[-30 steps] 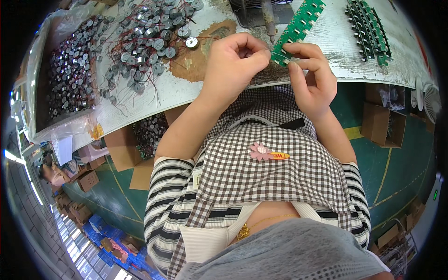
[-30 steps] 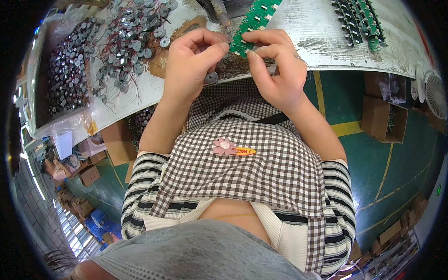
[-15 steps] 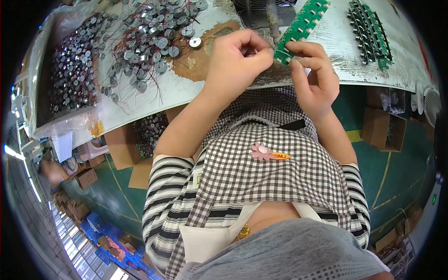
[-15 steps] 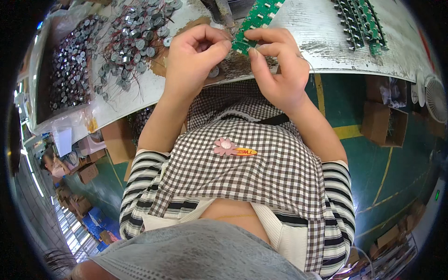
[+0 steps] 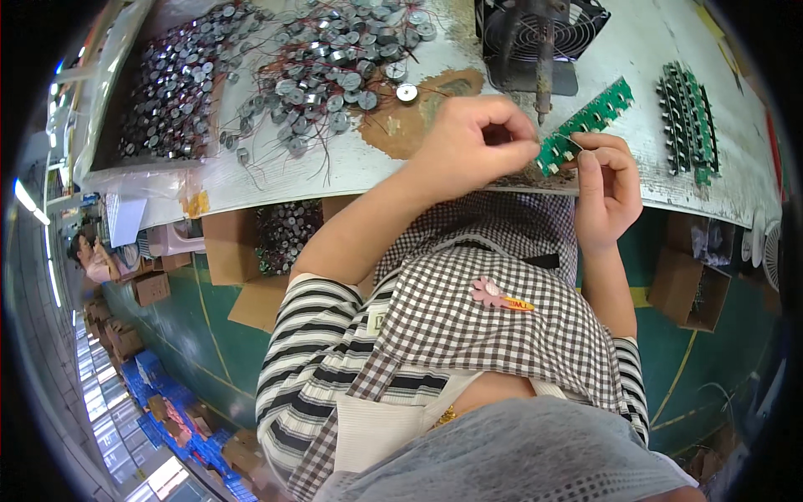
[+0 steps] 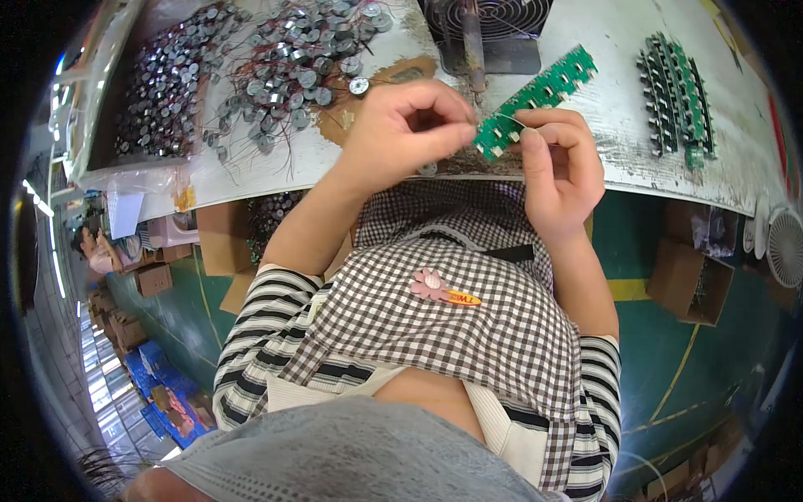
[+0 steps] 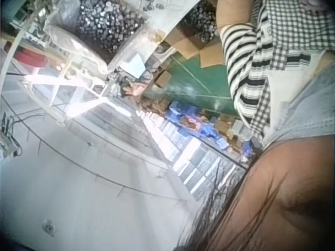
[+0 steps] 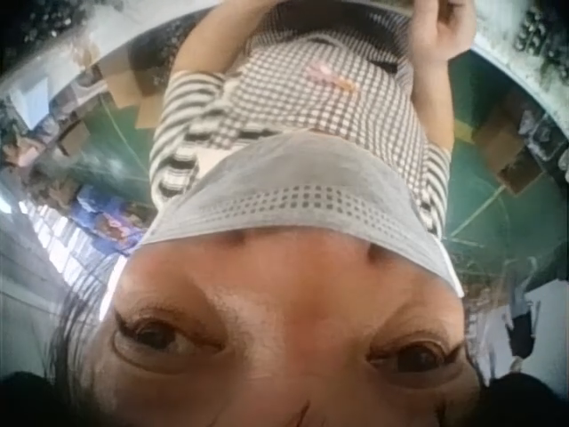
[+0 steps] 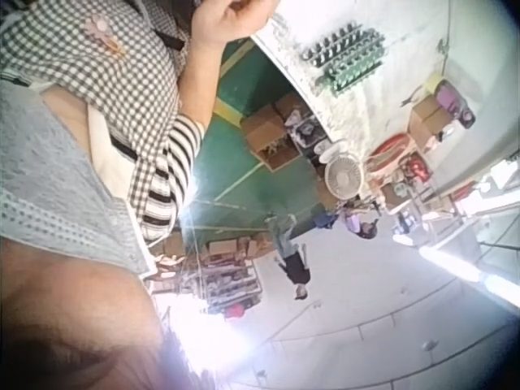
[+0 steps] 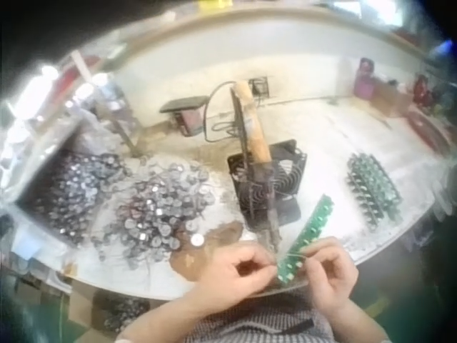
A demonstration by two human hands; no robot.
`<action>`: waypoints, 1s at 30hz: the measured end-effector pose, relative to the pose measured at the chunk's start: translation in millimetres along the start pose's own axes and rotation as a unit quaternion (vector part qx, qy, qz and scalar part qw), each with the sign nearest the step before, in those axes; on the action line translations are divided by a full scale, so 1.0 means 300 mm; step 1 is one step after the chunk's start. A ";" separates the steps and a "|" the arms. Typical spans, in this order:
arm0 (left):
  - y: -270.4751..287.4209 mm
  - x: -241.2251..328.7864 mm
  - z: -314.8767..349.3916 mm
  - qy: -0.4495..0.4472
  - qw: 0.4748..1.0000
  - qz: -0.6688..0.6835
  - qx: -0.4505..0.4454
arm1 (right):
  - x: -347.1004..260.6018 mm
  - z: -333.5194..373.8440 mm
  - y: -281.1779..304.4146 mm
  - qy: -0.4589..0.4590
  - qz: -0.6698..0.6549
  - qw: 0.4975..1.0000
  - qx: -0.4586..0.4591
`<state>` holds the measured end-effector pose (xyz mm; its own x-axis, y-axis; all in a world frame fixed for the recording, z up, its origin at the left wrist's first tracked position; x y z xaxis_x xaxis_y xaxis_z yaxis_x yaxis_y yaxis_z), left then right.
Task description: The person solders small motors and wires onto green PCB strips at a workbench using a soldering iron and solder wire.
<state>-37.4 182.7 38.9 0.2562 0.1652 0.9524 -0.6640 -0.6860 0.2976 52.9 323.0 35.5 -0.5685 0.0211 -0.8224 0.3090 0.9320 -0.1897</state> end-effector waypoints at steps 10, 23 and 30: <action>0.460 0.172 -0.164 -0.141 0.779 -0.574 0.211 | 0.050 -0.005 0.013 -0.038 -0.001 0.999 0.013; 0.613 -0.076 -0.254 0.093 0.973 -0.192 0.087 | 0.065 0.000 0.012 -0.044 0.023 0.999 0.006; 0.607 -0.003 -0.073 0.087 0.984 -0.009 0.156 | 0.064 0.001 0.007 -0.041 0.018 0.999 -0.002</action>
<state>-174.0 73.1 93.6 0.1243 0.2796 0.9520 -0.4053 -0.8615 0.3060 42.9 325.1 19.0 -0.4932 0.0249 -0.8696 0.3242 0.9328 -0.1572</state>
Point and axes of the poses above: each hand's wrist, its own z-axis away from the middle knuckle, its own y-axis out of the back of the hand, x = y × z, the point moved 8 cm from there along -z, towards the middle knuckle, and after that the axes turned 8 degrees about -z, right-handed, at the moved point
